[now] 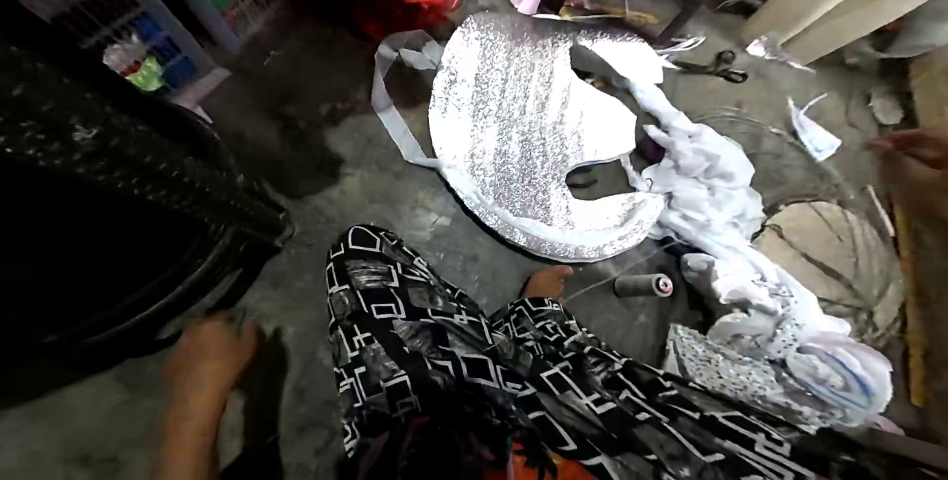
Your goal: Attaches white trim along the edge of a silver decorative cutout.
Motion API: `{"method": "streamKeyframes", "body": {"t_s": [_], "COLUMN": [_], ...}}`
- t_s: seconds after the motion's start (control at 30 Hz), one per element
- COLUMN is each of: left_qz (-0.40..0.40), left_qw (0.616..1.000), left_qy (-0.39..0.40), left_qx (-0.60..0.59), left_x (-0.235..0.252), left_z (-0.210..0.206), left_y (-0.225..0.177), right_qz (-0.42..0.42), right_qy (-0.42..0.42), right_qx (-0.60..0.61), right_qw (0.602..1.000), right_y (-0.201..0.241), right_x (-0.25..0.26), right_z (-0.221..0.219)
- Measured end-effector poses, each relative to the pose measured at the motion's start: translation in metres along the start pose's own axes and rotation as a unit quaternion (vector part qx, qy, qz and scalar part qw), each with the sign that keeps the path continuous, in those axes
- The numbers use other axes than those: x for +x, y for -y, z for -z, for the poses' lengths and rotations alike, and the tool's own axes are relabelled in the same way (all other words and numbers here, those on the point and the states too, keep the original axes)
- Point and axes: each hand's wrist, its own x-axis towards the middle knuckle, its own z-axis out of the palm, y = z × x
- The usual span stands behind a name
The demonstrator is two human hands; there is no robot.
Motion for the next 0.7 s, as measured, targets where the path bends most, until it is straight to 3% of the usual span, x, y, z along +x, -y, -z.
{"method": "streamKeyframes", "body": {"t_s": [0.07, 0.1, 0.17, 0.27, 0.37, 0.47, 0.53, 0.7], "left_qz": [-0.111, -0.146, -0.160, -0.090, 0.005, 0.026, 0.026, 0.013], "left_qw": [0.984, 0.968, 0.932, 0.888, 0.857, 0.802, 0.788, 0.839], "left_qy": [-0.044, -0.012, 0.136, 0.303, 0.303, 0.245, 0.232, 0.250], "left_qx": [-0.135, -0.204, -0.296, -0.334, -0.417, -0.544, -0.569, -0.483], "left_x": [0.018, 0.031, 0.062, 0.112, 0.155, 0.190, 0.204, 0.186], "left_z": [0.013, 0.010, -0.013, -0.076, -0.132, -0.160, -0.168, -0.161], "left_y": [-0.081, -0.120, -0.194, -0.269, -0.298, -0.310, -0.316, -0.312], "right_qz": [0.041, 0.050, 0.069, 0.119, 0.081, 0.028, 0.011, 0.010], "right_qy": [0.044, 0.082, 0.177, 0.303, 0.342, 0.343, 0.375, 0.447], "right_qx": [0.009, 0.011, -0.006, -0.048, -0.047, -0.050, -0.090, -0.138], "right_qw": [0.998, 0.995, 0.982, 0.944, 0.935, 0.938, 0.923, 0.884], "right_y": [0.011, 0.023, 0.050, 0.077, 0.074, 0.066, 0.067, 0.054], "right_x": [-0.001, -0.003, -0.009, -0.029, -0.044, -0.052, -0.055, -0.055], "right_z": [-0.039, -0.060, -0.109, -0.182, -0.238, -0.272, -0.278, -0.279]}}
